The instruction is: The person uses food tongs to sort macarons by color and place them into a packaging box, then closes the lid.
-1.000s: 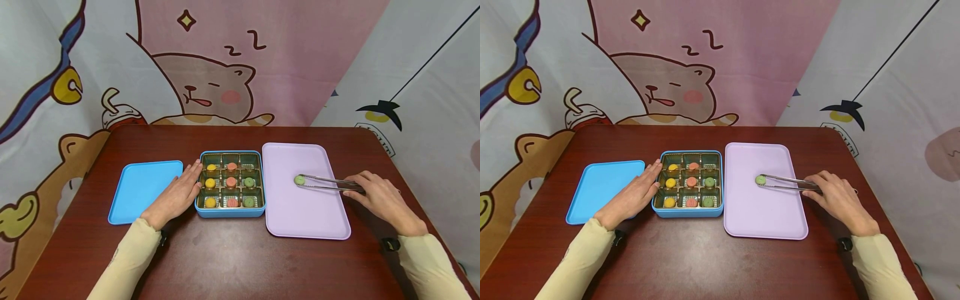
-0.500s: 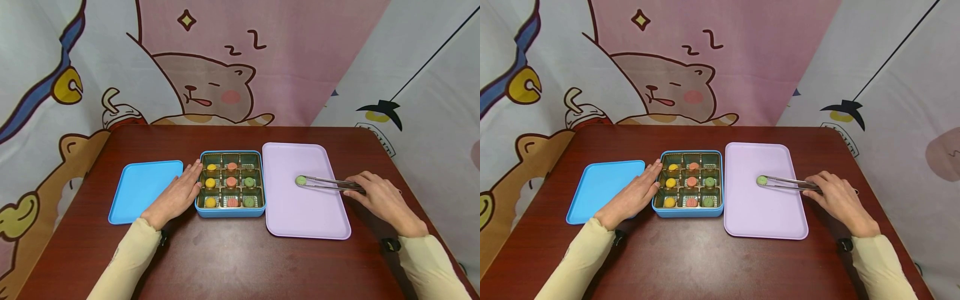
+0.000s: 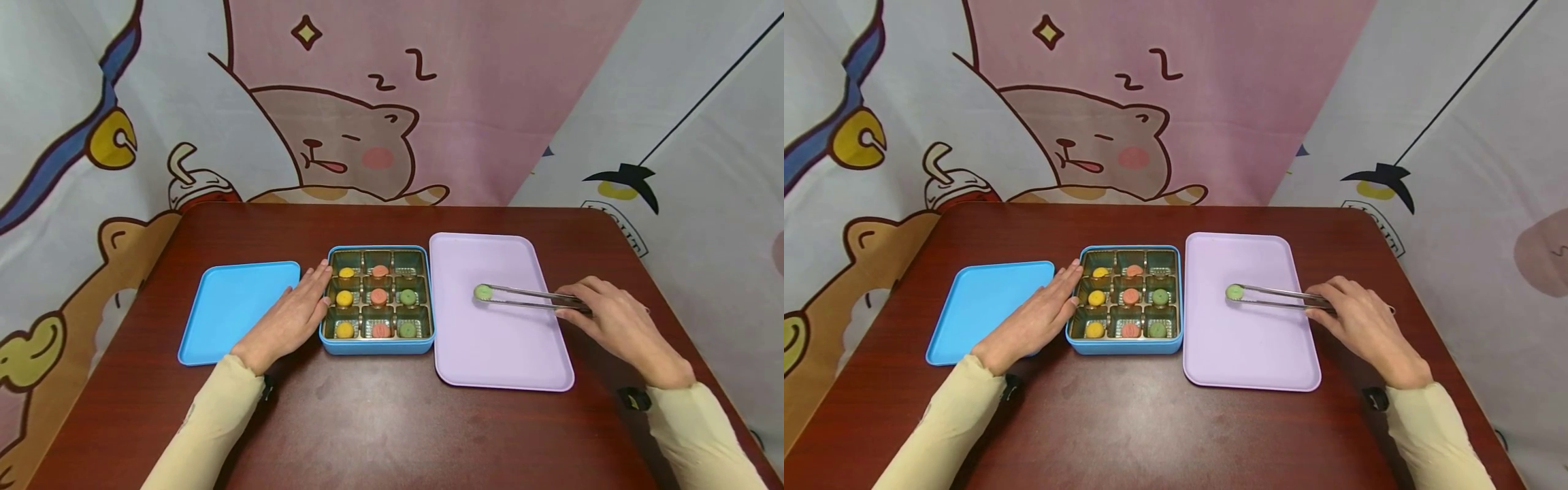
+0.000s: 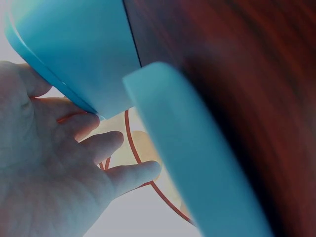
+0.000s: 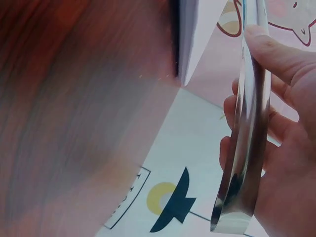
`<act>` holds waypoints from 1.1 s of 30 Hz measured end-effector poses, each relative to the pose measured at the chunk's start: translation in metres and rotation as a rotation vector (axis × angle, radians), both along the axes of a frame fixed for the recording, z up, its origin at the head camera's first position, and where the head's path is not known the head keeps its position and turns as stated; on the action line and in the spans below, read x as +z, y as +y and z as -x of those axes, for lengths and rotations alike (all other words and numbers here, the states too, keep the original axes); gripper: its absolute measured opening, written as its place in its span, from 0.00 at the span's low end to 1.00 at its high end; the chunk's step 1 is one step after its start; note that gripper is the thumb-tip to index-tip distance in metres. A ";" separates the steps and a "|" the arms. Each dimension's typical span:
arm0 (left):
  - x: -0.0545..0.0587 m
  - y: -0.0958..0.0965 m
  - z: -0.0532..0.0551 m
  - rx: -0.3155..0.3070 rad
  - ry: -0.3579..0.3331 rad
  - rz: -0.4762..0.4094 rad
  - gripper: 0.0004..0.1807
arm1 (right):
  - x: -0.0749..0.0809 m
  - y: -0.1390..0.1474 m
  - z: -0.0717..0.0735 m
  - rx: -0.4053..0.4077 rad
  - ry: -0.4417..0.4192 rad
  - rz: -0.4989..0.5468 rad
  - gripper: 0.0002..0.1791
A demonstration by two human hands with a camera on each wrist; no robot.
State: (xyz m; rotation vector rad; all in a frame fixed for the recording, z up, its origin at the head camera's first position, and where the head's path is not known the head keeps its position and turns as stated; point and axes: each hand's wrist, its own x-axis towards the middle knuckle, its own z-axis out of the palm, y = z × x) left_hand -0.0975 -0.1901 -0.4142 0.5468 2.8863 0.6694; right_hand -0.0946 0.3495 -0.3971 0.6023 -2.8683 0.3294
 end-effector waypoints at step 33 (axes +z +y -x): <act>-0.001 0.001 0.001 0.008 0.002 0.006 0.34 | 0.035 -0.068 0.010 0.098 0.180 0.025 0.21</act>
